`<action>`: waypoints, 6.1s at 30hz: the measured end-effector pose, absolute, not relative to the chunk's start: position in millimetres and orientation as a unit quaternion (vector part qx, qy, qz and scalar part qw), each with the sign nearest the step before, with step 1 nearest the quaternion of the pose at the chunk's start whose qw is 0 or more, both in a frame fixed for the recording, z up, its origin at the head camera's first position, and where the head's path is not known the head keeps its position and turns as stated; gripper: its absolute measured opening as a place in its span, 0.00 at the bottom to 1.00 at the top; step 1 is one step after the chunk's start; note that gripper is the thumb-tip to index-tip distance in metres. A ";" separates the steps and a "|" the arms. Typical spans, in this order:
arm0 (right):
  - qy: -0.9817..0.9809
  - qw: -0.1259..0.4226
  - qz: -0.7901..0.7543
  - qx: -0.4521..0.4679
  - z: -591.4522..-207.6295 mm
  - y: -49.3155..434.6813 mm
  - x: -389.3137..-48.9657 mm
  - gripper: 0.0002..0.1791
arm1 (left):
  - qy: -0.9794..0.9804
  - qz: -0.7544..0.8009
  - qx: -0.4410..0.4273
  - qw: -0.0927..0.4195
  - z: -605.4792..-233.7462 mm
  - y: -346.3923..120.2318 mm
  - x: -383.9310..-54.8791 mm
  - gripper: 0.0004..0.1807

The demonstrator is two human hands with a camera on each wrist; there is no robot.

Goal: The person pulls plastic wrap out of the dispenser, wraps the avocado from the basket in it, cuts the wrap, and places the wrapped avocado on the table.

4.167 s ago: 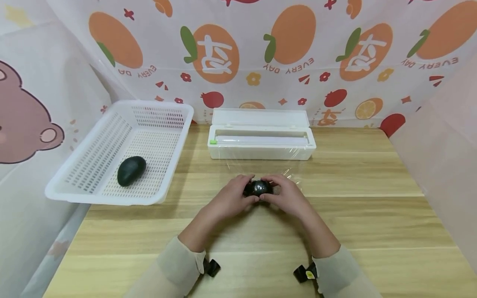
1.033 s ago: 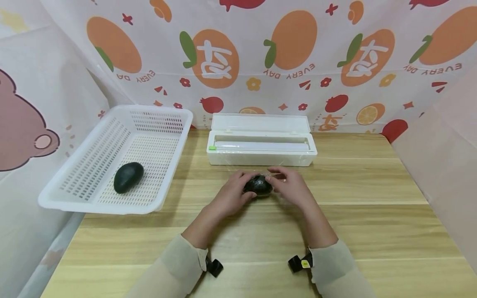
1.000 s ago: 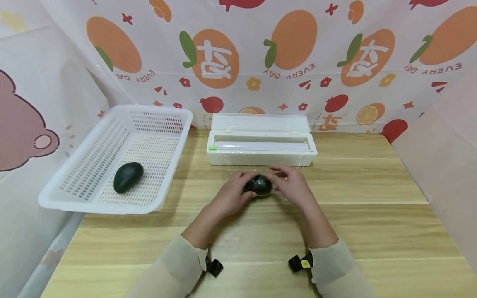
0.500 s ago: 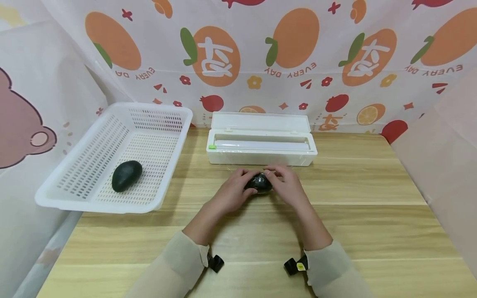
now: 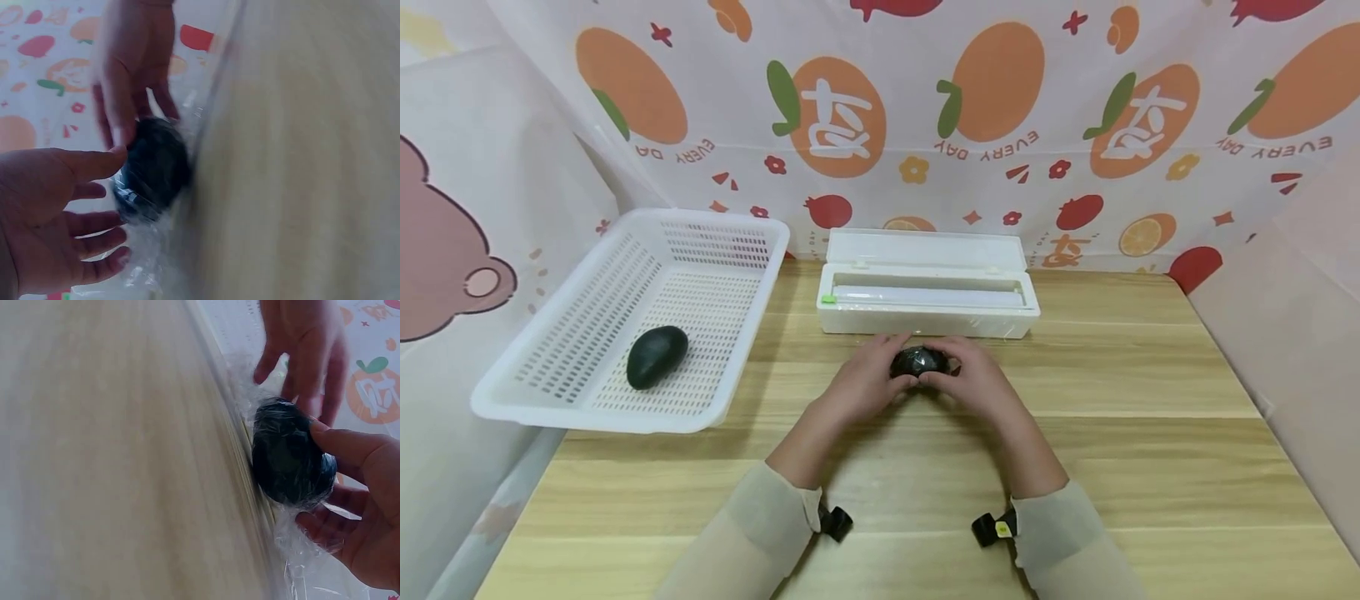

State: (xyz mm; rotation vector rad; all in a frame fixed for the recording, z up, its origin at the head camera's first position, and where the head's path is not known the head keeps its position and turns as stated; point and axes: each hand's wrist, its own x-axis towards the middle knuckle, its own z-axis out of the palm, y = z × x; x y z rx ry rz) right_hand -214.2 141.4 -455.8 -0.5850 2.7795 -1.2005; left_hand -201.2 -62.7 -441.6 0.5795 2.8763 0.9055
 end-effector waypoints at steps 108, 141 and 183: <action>0.888 -0.004 -0.444 -0.121 -461.0 124.3 -232.0 0.23 | 0.844 0.532 0.054 0.048 -467.0 -85.1 -232.6 0.15; 0.892 -0.006 -0.437 -0.116 -458.5 122.6 -228.4 0.23 | 0.851 0.477 0.012 -0.221 -448.5 -116.7 -235.5 0.13; 0.905 -0.056 -0.394 -0.151 -452.2 120.1 -225.1 0.23 | 0.892 0.401 0.109 -0.176 -469.1 -170.1 -272.9 0.42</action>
